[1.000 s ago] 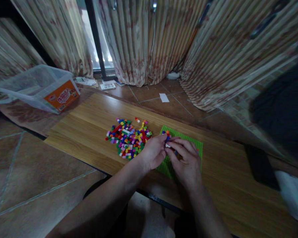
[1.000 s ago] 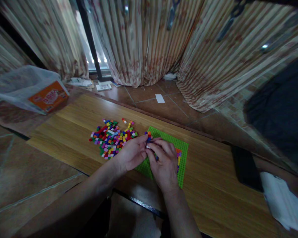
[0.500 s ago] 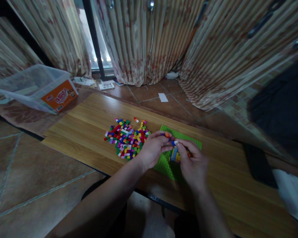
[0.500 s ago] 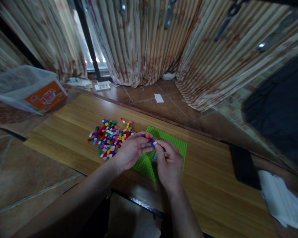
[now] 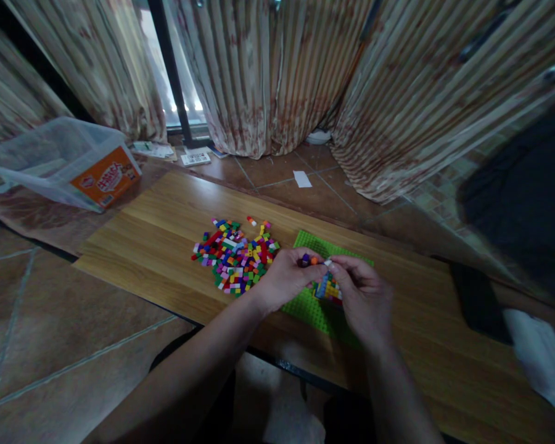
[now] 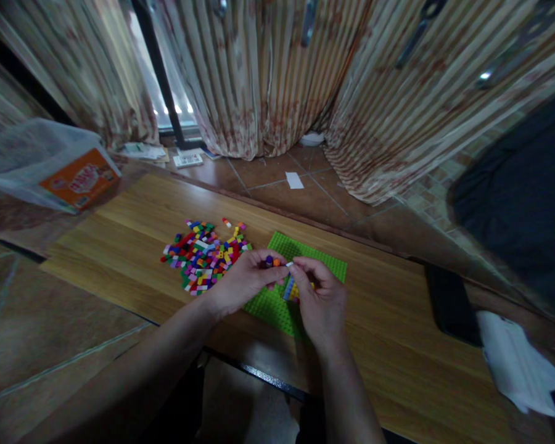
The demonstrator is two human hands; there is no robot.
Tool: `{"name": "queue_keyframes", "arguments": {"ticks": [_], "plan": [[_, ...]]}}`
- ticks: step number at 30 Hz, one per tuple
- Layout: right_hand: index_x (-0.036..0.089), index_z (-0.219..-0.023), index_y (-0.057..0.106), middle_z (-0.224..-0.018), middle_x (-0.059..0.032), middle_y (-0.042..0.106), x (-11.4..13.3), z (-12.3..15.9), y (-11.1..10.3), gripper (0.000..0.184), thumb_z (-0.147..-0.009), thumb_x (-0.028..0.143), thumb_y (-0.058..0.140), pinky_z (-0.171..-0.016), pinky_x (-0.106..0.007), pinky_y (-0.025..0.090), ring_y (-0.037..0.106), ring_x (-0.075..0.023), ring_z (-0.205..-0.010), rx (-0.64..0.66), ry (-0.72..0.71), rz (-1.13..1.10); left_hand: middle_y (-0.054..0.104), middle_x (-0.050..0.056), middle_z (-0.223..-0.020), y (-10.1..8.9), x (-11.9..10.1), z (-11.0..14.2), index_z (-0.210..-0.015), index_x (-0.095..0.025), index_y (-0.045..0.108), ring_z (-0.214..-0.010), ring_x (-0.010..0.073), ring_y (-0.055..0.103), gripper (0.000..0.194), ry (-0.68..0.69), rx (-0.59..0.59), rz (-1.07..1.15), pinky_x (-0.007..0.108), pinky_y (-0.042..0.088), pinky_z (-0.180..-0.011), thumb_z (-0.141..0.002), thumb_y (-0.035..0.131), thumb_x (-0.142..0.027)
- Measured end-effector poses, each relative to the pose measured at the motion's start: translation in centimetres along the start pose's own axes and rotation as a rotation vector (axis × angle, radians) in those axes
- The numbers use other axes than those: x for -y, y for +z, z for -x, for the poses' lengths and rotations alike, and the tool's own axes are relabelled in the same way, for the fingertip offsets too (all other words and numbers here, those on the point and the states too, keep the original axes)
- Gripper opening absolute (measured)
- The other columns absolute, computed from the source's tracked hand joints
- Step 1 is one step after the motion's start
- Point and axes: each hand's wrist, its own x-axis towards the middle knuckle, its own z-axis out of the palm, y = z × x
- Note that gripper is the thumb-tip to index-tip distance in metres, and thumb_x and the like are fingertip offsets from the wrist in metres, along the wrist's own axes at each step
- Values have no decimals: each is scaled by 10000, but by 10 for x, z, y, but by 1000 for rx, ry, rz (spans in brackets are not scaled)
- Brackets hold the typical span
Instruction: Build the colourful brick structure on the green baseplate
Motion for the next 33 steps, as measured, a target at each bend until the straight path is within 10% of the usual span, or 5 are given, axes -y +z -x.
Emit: {"name": "queue_keyframes", "arguments": {"ticks": [23, 33], "plan": [[235, -792, 786, -725, 0, 738, 6, -2, -9, 214, -735, 441, 769, -628, -290, 520, 642, -152, -648, 15, 166, -246, 533, -35, -672, 3, 0, 2, -832, -153, 601, -619, 85, 465, 195, 120, 66, -68, 228, 358, -604, -775, 695, -314], [224, -848, 787, -902, -52, 758, -13, -15, -27, 245, -833, 430, 656, -800, -381, 522, 679, -225, -849, -79, -60, 257, 544, -42, -573, -3, -1, -5, -763, -133, 589, -543, 74, 483, 108, 3, -207, -36, 213, 382, -557, -769, 669, -206]]}}
